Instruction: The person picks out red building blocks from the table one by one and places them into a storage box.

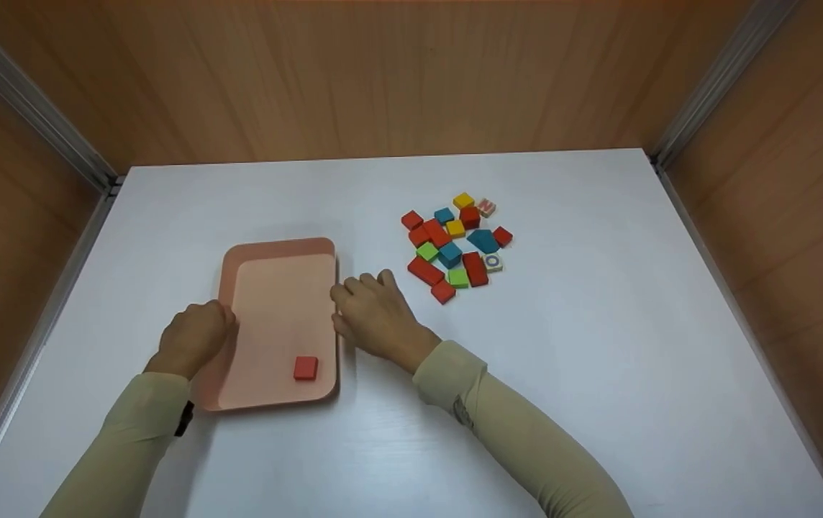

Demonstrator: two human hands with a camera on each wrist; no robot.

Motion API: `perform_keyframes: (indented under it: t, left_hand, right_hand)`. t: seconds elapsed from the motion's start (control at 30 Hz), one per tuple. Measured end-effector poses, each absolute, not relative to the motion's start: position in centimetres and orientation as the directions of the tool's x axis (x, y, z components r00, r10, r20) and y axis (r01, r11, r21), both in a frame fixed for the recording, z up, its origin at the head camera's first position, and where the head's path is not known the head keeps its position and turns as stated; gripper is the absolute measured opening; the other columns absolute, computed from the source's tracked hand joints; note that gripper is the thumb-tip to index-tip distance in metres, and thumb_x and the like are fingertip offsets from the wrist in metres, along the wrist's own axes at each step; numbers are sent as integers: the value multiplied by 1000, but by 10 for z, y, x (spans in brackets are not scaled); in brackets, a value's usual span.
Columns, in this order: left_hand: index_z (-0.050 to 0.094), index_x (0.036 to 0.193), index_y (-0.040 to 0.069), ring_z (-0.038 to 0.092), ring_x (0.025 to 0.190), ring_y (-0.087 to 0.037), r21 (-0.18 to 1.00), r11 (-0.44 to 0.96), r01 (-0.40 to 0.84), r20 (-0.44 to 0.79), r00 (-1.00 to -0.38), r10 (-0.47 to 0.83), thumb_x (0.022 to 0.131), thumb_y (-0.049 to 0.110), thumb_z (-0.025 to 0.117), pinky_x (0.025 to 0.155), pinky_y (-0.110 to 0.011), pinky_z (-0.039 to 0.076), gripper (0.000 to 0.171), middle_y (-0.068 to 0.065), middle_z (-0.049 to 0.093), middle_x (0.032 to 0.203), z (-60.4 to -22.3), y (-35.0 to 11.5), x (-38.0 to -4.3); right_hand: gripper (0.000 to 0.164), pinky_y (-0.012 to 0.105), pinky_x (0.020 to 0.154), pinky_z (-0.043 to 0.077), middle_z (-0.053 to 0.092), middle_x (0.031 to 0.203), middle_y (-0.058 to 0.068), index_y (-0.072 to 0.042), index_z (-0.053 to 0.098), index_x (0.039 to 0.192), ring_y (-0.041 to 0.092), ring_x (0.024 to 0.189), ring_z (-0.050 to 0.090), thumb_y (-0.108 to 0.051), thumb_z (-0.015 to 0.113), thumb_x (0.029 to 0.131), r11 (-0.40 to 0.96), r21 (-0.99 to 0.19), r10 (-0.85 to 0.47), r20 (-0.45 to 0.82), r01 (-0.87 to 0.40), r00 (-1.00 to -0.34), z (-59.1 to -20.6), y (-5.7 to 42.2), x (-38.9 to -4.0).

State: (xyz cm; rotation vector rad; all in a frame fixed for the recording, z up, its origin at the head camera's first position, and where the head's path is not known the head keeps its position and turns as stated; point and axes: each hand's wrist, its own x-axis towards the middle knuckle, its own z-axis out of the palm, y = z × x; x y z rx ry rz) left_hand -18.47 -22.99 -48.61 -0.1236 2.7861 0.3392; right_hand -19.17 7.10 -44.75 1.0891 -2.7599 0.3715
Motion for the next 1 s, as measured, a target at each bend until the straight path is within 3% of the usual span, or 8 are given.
perform_keyframes:
  t: [0.4, 0.73, 0.87, 1.0]
  left_hand:
    - [62, 102, -11, 68, 82, -33, 234, 959, -162, -348, -935, -74, 101, 4, 49, 66, -49, 57, 19, -25, 67, 93, -484, -233, -187]
    - [60, 106, -11, 65, 81, -28, 214, 961, -174, -401, -913, -76, 102, 3, 49, 69, -47, 57, 19, -24, 66, 96, -484, -232, -187]
    - [61, 105, -10, 64, 78, -27, 227, 958, -178, -390, -918, -78, 102, 4, 48, 69, -48, 56, 19, -24, 66, 95, -485, -231, -187]
    - [61, 103, -9, 66, 80, -31, 253, 951, -180, -373, -925, -76, 103, 6, 47, 67, -47, 56, 20, -24, 66, 93, -486, -230, -187]
  right_hand:
    - [37, 43, 82, 40, 68, 104, 7, -8, 64, 119, 25, 102, 59, -25, 77, 89, 825, -266, -431, 271, -498, -860, -446, 158, -227]
    - [31, 47, 78, 44, 68, 99, 11, -4, 64, 113, 29, 91, 61, -20, 77, 89, 902, -316, -216, 263, -296, -940, -460, 220, -244]
    - [28, 47, 76, 45, 68, 94, 13, -2, 65, 111, 30, 87, 61, -18, 75, 90, 913, -332, -162, 234, -236, -959, -469, 234, -247]
    - [32, 50, 80, 45, 68, 100, 16, 0, 63, 114, 33, 92, 61, -22, 72, 92, 924, -339, -137, 132, -175, -982, -474, 241, -248]
